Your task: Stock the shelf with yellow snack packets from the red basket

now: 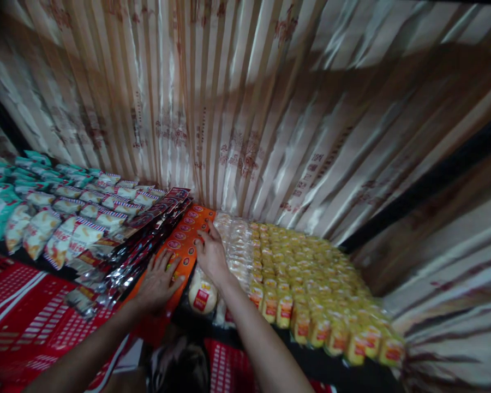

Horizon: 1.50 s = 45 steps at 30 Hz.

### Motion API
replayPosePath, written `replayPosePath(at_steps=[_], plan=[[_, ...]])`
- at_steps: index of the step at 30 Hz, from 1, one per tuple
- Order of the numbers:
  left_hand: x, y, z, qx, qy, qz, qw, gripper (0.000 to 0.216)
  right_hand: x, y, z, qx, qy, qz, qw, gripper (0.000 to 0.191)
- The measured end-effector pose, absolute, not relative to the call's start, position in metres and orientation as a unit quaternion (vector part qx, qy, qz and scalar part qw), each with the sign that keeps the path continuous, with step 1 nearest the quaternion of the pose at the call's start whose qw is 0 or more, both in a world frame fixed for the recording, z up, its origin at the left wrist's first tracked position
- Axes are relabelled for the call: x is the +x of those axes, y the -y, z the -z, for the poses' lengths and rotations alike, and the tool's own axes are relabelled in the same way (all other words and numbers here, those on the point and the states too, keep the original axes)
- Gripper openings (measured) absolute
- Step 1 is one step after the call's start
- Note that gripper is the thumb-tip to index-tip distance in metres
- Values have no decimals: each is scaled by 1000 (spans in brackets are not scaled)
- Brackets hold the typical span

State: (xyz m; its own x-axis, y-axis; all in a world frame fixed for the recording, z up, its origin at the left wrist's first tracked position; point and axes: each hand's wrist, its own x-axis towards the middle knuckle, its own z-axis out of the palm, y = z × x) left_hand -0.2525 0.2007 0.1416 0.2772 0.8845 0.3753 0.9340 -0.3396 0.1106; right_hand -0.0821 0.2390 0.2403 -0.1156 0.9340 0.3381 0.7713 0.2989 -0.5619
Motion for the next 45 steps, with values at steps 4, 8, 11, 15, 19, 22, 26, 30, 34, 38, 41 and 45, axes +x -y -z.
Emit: replayPosePath(at_steps=[4, 8, 11, 15, 19, 22, 26, 30, 34, 38, 41, 45], plan=[[-251, -199, -144, -803, 559, 186, 88, 48, -39, -213, -239, -570, 720, -106, 380, 39], [-251, -200, -142, -800, 565, 182, 88, 53, 1, -188, -226, -583, 703, -74, 401, 39], [-249, -200, -147, -799, 561, 200, 85, 50, 32, -167, -218, -599, 693, -47, 398, 39], [-229, -188, -171, -788, 552, 259, 88, 43, 82, -135, -215, -650, 638, 35, 410, 42], [-176, -161, -194, -802, 495, 327, 70, 36, 147, -103, -212, -714, 551, 135, 409, 50], [-126, -137, -201, -837, 419, 350, 38, 36, 196, -80, -202, -765, 473, 160, 407, 62], [-64, -111, -199, -864, 358, 353, -14, 37, 236, -60, -181, -798, 428, 135, 403, 70], [-18, -100, -187, -880, 329, 341, -28, 41, 245, -60, -168, -796, 443, 128, 391, 71], [10, -97, -172, -883, 327, 337, -32, 42, 243, -68, -165, -786, 462, 169, 375, 72], [24, -97, -168, -885, 322, 334, -30, 47, 240, -69, -162, -778, 472, 205, 359, 66], [30, -99, -172, -885, 322, 333, -49, 54, 236, -69, -156, -773, 485, 207, 352, 62], [39, -104, -171, -886, 325, 323, -69, 59, 230, -74, -148, -775, 487, 217, 338, 60]])
